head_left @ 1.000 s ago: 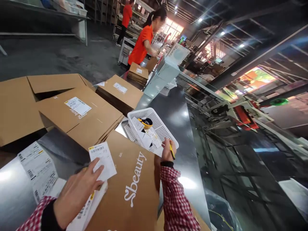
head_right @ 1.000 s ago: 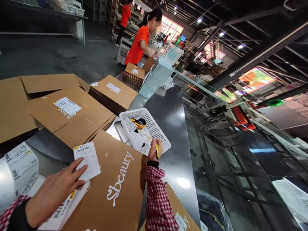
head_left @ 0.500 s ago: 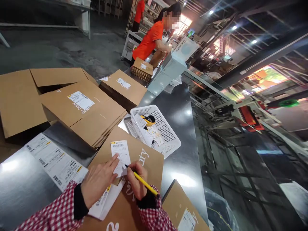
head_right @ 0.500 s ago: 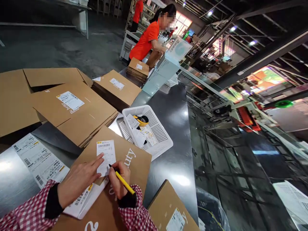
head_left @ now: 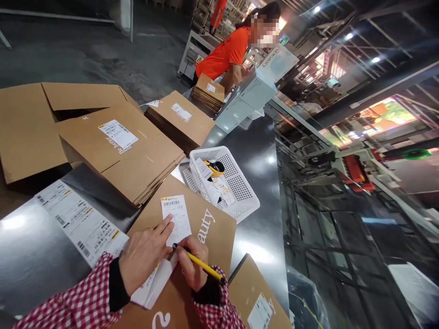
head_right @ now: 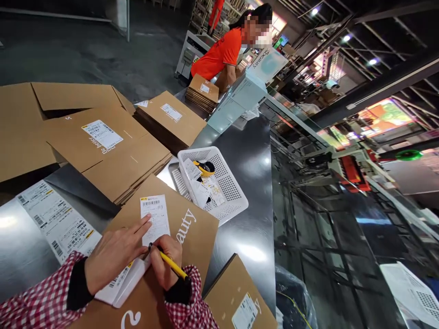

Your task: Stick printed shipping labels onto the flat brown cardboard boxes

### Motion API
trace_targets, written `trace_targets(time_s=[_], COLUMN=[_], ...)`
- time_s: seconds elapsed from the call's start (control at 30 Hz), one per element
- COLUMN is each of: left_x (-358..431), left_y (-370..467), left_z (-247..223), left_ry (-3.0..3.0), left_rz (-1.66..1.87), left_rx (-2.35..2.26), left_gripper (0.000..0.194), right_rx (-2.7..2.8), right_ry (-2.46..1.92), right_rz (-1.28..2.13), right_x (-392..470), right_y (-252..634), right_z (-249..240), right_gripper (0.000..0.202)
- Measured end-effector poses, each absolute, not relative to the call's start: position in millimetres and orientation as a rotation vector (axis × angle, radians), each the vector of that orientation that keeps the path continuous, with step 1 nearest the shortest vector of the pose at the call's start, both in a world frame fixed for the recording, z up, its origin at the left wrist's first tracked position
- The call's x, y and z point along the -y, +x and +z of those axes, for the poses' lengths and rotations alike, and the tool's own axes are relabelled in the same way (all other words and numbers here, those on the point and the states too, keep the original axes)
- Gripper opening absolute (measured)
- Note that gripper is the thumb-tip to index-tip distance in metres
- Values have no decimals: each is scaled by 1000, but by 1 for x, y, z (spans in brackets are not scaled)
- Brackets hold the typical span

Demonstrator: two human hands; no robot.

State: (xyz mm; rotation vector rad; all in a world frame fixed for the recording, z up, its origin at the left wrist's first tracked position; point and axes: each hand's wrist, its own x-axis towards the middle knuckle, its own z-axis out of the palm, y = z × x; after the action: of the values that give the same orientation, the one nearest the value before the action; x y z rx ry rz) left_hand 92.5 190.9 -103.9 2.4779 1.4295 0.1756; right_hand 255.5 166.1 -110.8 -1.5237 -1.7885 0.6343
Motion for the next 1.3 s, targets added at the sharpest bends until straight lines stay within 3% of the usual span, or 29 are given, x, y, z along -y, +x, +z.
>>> trace_targets(time_s=[1.3], left_x=[-189], left_y=[92], left_z=[-103], left_ry=[2496], left_rz=[165], left_rx=[-1465], left_gripper=[52], right_rx=[1872], right_ry=[-1478], right_rz=[683], right_x=[-171], right_y=[256], right_z=[-108], right_gripper=[18])
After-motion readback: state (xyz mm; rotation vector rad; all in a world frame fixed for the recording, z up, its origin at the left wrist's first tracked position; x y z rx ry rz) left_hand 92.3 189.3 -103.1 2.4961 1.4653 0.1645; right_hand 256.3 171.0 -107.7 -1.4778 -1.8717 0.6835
